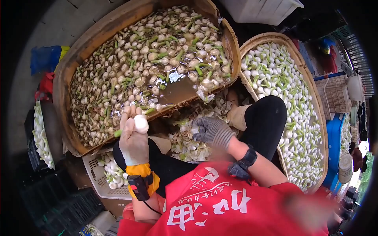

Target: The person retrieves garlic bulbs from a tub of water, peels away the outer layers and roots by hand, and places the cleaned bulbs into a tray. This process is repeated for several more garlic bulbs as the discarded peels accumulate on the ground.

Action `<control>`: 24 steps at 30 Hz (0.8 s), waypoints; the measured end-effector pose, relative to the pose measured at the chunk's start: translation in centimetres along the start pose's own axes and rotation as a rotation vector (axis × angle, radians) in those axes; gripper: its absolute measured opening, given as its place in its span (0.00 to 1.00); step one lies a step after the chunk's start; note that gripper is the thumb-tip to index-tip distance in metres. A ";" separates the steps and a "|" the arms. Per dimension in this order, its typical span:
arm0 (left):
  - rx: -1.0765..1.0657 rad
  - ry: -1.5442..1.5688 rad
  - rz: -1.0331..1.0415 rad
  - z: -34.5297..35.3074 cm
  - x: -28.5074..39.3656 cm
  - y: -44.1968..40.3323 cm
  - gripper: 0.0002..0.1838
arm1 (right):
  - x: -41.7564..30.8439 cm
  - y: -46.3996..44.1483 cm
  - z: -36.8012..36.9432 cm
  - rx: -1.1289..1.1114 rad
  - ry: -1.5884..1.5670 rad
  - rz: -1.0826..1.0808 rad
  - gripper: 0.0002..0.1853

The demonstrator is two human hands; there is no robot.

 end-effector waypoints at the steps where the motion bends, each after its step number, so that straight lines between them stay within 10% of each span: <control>1: -0.138 0.042 -0.016 3.3 0.3 -0.7 0.30 | 0.1 0.1 1.3 -0.041 0.043 -0.027 0.24; 6: -0.521 -0.423 0.058 15.0 2.3 -2.8 0.30 | -0.5 0.4 2.5 0.003 -0.042 -0.138 0.20; 10: -0.283 -0.859 -0.281 5.0 -6.0 -11.7 0.26 | 0.7 -0.4 0.4 -0.053 0.001 -0.058 0.14; 16: 0.070 -0.429 -0.539 1.9 -14.7 -18.2 0.20 | 6.4 -1.2 2.7 -0.462 0.342 0.118 0.28; 19: 0.220 -0.453 -0.587 2.2 -19.4 -23.7 0.12 | 6.8 -1.1 1.4 -0.281 0.039 0.155 0.27; 22: -0.172 -0.757 -0.540 5.4 -22.0 -25.7 0.21 | 5.2 -1.2 -0.9 -0.045 0.026 0.104 0.27; 23: 0.318 -0.445 -0.754 1.8 -23.7 -24.1 0.20 | 4.2 -1.2 -1.8 0.023 0.036 0.066 0.24; 24: 0.313 -0.446 -0.762 1.5 -24.0 -23.4 0.20 | 4.0 -1.2 -2.0 0.024 0.036 0.076 0.24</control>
Point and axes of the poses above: each hand's wrist, its own y-axis away from the middle knuckle, its own z-axis out of the palm, x = y × z, the point moved 10 cm from there along -y, towards the middle knuckle, and after that the axes turned 1 degree about -z, right-handed, at the moved point
